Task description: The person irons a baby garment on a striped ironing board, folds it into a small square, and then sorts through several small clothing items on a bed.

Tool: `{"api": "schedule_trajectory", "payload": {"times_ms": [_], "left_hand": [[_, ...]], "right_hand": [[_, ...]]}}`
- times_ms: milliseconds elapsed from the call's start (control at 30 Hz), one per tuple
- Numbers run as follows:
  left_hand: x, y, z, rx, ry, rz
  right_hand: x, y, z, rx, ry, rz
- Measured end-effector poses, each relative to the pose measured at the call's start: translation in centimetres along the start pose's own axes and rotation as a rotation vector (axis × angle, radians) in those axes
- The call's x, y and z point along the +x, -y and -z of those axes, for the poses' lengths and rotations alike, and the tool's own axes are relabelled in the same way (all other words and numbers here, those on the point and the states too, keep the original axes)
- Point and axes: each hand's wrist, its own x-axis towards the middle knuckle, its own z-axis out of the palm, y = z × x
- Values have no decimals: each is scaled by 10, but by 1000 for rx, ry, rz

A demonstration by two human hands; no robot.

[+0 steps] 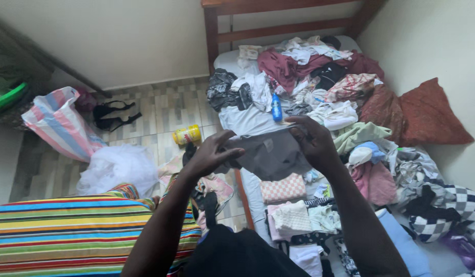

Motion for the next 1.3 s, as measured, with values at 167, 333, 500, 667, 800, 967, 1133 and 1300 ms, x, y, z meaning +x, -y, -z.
{"api": "schedule_trajectory", "payload": {"times_ms": [167,333,500,667,800,967,1133,1300], "left_hand": [[-38,-3,21,188,-103,-70],[-82,4,32,125,-113,1],[-112,7,26,142,-135,-47],[-130,-3,29,49,-85,71],[-133,-11,30,113,-101,-11],[-136,-22,27,20,-98,-8],[-142,-31,15,33,-99,-54],[-155,-39,12,201,-138,32]], "right_hand": [[-3,34,-40,-5,46,-267],[-32,42,-89,14,-43,-326],[-75,39,-123,166,-44,-381],[-99,48,-124,42,-37,-481],[-98,61,-123,-47,-40,-513],[-112,84,-145,-272,-181,-13],[-129,103,-173,3,137,-24],[-138,92,-191,19,185,-160]]}}
